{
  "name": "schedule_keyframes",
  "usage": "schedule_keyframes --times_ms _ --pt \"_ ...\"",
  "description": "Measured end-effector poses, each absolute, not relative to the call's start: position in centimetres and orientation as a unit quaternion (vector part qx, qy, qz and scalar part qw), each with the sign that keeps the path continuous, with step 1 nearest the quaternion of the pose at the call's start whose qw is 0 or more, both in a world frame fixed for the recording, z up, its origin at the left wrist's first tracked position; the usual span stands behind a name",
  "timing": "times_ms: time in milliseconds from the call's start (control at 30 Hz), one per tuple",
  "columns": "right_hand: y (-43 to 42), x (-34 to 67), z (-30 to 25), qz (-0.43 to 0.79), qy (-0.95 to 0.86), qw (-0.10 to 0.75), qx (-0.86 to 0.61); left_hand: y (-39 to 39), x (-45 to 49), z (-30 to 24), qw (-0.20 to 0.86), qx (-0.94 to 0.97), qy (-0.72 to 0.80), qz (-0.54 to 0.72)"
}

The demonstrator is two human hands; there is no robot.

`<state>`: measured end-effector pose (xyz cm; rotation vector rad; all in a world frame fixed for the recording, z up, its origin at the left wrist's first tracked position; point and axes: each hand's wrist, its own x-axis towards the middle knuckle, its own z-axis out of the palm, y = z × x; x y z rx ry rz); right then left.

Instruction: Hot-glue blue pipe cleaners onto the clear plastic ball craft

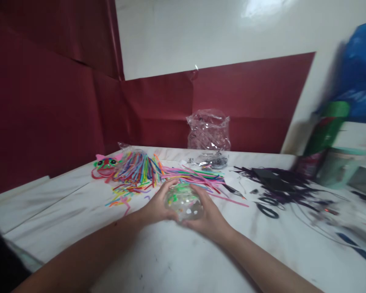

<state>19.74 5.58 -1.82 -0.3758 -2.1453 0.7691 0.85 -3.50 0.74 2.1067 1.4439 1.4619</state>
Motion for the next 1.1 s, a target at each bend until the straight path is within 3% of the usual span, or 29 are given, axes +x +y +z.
schedule_keyframes --times_ms 100,233,367,567,867,967,1100 --pt "5.6 19.8 -1.5 0.303 -0.861 0.39 -0.12 -3.3 0.5 0.8 0.098 0.764 0.489 0.408" --pt "5.9 19.7 -1.7 0.273 -0.869 0.402 -0.098 -3.1 0.3 1.0 0.019 0.79 0.502 0.352" --pt "6.2 19.6 -1.7 0.33 -0.833 0.433 -0.098 -3.5 0.8 1.0 -0.012 0.756 0.516 0.402" --pt "5.8 19.5 -1.1 0.431 -0.799 0.405 -0.106 -3.6 1.1 0.7 0.061 0.701 0.529 0.474" --pt "6.5 19.6 -2.1 0.201 -0.886 0.407 -0.099 -3.0 -0.1 0.9 0.029 0.781 0.516 0.351" --pt "6.3 19.6 -2.0 0.21 -0.877 0.421 -0.094 -3.1 0.2 1.0 -0.004 0.776 0.519 0.359" --pt "5.8 19.7 -1.3 0.314 -0.844 0.414 -0.132 -3.2 0.5 1.3 -0.025 0.765 0.495 0.412"
